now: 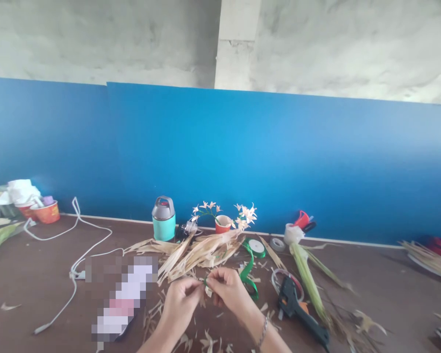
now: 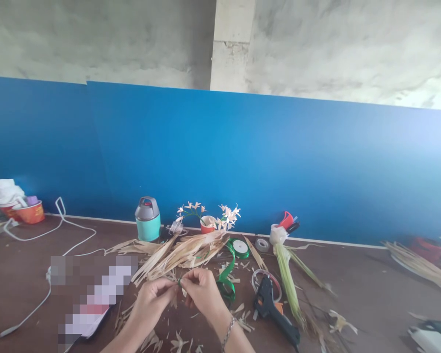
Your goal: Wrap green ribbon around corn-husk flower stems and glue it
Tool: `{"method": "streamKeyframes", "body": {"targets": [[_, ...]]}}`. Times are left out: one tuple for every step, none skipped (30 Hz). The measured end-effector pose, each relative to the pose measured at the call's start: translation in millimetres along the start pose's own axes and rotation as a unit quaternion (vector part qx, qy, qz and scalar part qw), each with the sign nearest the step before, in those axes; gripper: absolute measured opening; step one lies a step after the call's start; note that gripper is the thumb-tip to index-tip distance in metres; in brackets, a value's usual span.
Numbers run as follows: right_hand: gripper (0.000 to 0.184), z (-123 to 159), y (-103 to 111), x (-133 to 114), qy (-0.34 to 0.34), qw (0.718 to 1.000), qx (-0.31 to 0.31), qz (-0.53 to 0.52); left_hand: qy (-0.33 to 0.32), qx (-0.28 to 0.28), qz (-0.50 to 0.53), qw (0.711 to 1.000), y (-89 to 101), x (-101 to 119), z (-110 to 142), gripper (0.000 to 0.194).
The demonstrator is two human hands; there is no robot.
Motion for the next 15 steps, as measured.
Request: {"method": "streamKeyframes", "body": {"targets": [[0.018,-0.3,-0.5,-0.2,0.001,1.000,-0.003,-0.002,0.007,0.007,0.006,1.000,0.9,-2.3,-0.7,0.027],[0.019,-0.7,-0.6,-0.4,0.001,1.000,-0.005,-0.002,0.013,0.012,0.010,1.000,1.6,-4.2,-1.3,0.028],[0.019,-1.2,-0.3,-0.4,0.002,1.000,-0.006,-0.002,0.016,0.017,0.011,1.000,2.0,-5.4,-1.6,0.028],[0.019,-1.8,0.3,-0.3,0.002,1.000,-0.005,-0.001,0.016,0.020,0.009,1.000,2.4,-6.1,-1.8,0.028],[0.019,-2.5,1.2,0.0,0.003,1.000,-0.005,0.001,0.015,0.024,0.008,1.000,2.6,-6.4,-1.9,0.027],[0.020,-3.1,2.2,0.6,0.003,1.000,-0.004,0.003,0.015,0.029,0.007,0.999,2.8,-6.6,-2.0,0.026],[0.020,-3.8,3.1,1.4,0.002,1.000,-0.004,0.007,0.016,0.033,0.008,0.999,2.8,-7.1,-2.0,0.026],[0.020,-4.3,3.8,2.5,0.000,1.000,-0.005,0.010,0.018,0.036,0.010,0.999,2.7,-7.7,-2.0,0.026],[0.020,-4.8,4.3,3.8,-0.003,1.000,-0.006,0.014,0.021,0.038,0.013,0.999,2.3,-8.3,-2.1,0.026],[0.020,-5.2,4.4,5.0,-0.005,1.000,-0.006,0.018,0.023,0.038,0.016,0.999,1.7,-8.9,-2.1,0.027],[0.019,-5.5,4.2,6.1,-0.008,1.000,-0.006,0.022,0.024,0.036,0.019,0.999,0.9,-9.0,-2.1,0.027],[0.018,-5.6,3.9,6.8,-0.009,1.000,-0.005,0.026,0.024,0.034,0.020,0.999,0.2,-9.1,-2.0,0.027],[0.017,-5.4,3.7,7.2,-0.010,0.999,-0.003,0.030,0.025,0.033,0.021,0.999,-0.1,-9.1,-1.7,0.027],[0.015,-4.9,4.3,6.9,-0.011,0.999,0.002,0.035,0.027,0.031,0.019,0.999,-0.3,-9.2,-1.4,0.026],[0.014,-3.8,6.2,5.8,-0.012,0.999,0.009,0.039,0.031,0.030,0.018,0.999,-0.3,-9.7,-1.1,0.025]]}}
Point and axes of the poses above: each hand's wrist, its own z-axis away from the middle knuckle, its own y-axis out of the back of the hand, x = y × z, the point moved 7 cm from there along -z, towards the middle knuckle, and after that the axes turned 6 degrees about -z, right-handed, at the moved point
